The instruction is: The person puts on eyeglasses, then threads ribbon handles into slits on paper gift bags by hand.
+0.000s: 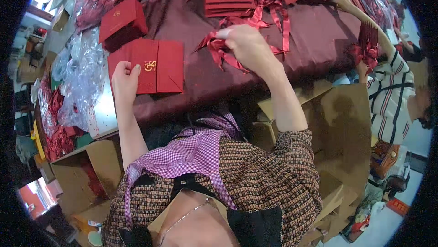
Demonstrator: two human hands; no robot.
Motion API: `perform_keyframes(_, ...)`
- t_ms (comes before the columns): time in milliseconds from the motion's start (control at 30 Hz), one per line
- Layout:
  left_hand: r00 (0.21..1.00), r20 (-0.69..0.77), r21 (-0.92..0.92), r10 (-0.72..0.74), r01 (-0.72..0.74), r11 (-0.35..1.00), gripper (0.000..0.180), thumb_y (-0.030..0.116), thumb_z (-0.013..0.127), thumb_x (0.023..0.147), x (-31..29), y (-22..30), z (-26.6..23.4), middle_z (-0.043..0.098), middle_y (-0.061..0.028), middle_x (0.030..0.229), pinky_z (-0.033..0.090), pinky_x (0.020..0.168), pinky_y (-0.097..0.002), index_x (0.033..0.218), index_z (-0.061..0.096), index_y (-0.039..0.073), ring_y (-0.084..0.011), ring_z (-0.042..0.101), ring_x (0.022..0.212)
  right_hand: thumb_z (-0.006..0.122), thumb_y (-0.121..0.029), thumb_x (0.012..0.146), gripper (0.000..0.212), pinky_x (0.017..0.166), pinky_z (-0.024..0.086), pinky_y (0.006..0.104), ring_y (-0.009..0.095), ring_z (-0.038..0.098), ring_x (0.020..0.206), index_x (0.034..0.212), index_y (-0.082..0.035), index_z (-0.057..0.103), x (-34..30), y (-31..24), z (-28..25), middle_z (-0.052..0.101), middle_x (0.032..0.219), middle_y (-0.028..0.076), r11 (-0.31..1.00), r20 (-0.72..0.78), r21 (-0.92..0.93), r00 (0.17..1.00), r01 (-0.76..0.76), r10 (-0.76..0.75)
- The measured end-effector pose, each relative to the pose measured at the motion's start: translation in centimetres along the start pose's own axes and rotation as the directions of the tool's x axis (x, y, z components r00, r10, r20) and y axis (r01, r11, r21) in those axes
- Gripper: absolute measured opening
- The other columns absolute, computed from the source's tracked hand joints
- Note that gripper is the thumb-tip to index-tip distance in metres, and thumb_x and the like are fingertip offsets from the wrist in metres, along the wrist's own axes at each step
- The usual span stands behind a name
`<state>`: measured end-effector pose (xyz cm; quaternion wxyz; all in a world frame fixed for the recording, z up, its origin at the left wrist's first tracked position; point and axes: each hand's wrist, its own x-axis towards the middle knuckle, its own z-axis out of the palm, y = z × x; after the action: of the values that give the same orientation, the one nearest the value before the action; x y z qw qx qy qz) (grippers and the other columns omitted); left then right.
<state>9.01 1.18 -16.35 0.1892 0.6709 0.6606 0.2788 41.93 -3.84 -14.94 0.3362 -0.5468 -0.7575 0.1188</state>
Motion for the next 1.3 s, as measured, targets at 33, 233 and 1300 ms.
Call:
perform_keyframes(33,1.000,0.005,-0.075,0.005,-0.004,0.997,0.026,0.017,0.067,0.082,0.2,-0.7,0.2,0.063,-0.0172,0.083,0.048,0.070,-0.0388,0.096,0.059,-0.003,-0.0286,0.062,0.077,0.061,0.000,0.079,0.025,0.088,0.046,0.0403,0.031,0.059,0.098,0.102,-0.008,0.066,0.0,0.1,0.4,0.065,0.099,0.011,0.984,0.071,-0.032,0.983,0.173,-0.171)
perform_keyframes(233,1.000,-0.003,-0.321,-0.004,0.003,0.947,0.026,0.016,0.068,0.079,0.5,-2.0,1.0,0.065,-0.0153,0.076,0.049,0.064,-0.0322,0.096,0.062,-0.004,-0.0216,0.063,0.070,0.067,-0.008,0.074,0.024,0.089,0.041,0.0401,0.028,0.052,0.101,0.097,-0.011,0.064,-2.4,0.0,1.8,0.057,0.103,0.007,0.967,0.320,-0.149,0.936,0.206,-0.150)
perform_keyframes(1300,0.980,0.192,-0.663,0.051,0.091,0.743,0.025,-0.005,0.060,0.079,-2.7,2.4,0.2,0.054,0.0052,0.075,0.038,0.057,-0.0166,0.104,0.062,-0.003,-0.0007,0.044,0.064,0.063,-0.003,0.077,0.011,0.075,0.045,0.0426,0.032,0.056,0.080,0.086,-0.002,0.057,5.4,-7.4,11.3,0.060,0.081,0.013,0.930,-0.215,0.267,0.956,0.254,-0.200)
